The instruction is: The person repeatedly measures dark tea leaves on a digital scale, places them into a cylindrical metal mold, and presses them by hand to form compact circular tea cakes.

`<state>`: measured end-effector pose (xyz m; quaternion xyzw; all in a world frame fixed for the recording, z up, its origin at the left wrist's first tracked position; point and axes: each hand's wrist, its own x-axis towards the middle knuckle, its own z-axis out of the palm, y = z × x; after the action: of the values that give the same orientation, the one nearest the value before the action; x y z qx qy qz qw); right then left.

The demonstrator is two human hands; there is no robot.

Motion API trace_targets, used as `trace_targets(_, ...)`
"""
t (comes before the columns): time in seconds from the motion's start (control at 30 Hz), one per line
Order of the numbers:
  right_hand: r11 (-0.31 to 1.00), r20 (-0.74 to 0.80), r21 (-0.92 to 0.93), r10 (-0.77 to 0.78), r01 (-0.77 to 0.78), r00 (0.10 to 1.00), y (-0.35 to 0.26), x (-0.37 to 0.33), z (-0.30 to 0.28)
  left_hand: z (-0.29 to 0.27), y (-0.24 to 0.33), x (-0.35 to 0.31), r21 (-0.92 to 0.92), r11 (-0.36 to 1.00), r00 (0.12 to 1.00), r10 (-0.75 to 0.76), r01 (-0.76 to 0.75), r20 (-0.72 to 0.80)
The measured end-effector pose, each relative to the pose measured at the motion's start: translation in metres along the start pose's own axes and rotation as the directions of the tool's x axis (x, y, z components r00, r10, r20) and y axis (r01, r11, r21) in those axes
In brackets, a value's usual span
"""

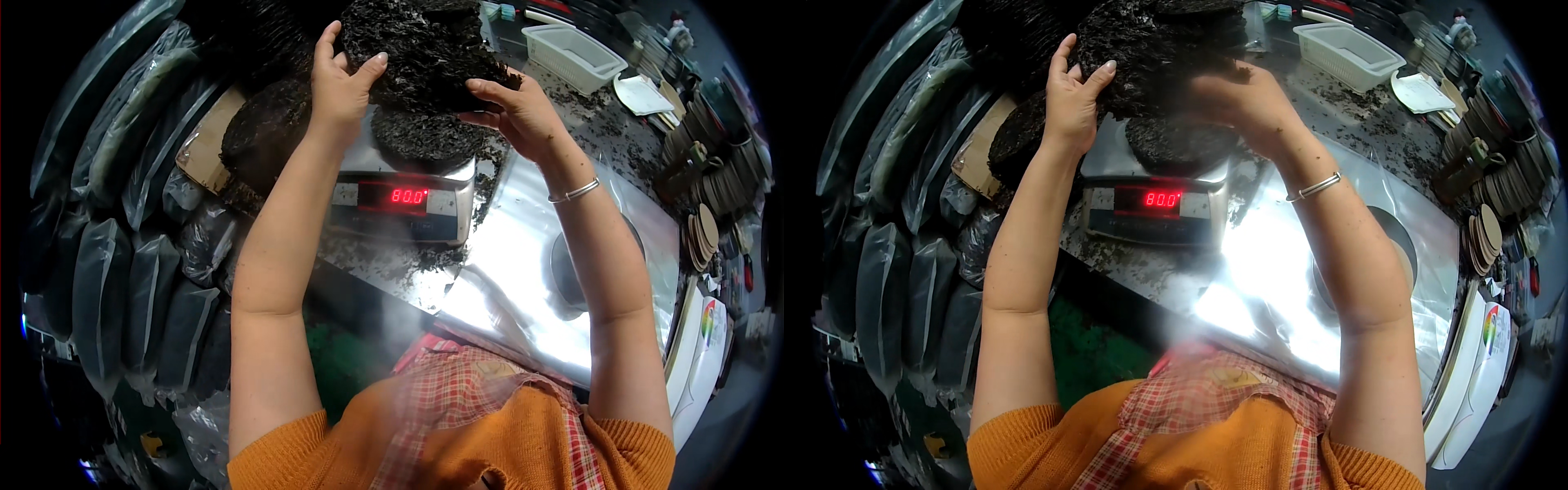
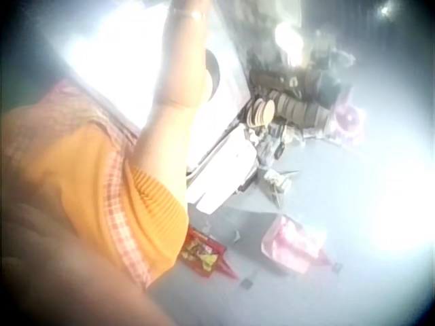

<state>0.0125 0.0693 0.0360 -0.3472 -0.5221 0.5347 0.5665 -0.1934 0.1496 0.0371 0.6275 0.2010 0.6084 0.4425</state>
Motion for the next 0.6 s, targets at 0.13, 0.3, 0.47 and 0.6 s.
trace_targets(0.13,1.000,-0.043,0.002,0.001,-0.001,0.999,0.010,0.004,-0.009,0.006,-0.005,0.002,0.032,0.999,1.000,0.018,-0.018,0.006)
trace_targets(0.3,1.000,-0.084,0.000,-0.001,0.001,0.996,0.017,0.010,-0.015,0.005,-0.012,0.006,0.075,0.997,1.000,0.023,-0.024,0.012)
trace_targets(0.47,1.000,-0.105,-0.019,-0.002,0.000,0.994,0.020,0.012,-0.017,0.007,-0.018,0.007,0.037,0.999,1.000,0.011,-0.012,0.021)
trace_targets(0.6,1.000,-0.099,-0.012,0.000,-0.001,0.995,0.023,0.014,-0.022,0.008,-0.023,0.008,0.071,0.997,1.000,-0.019,0.018,0.009)
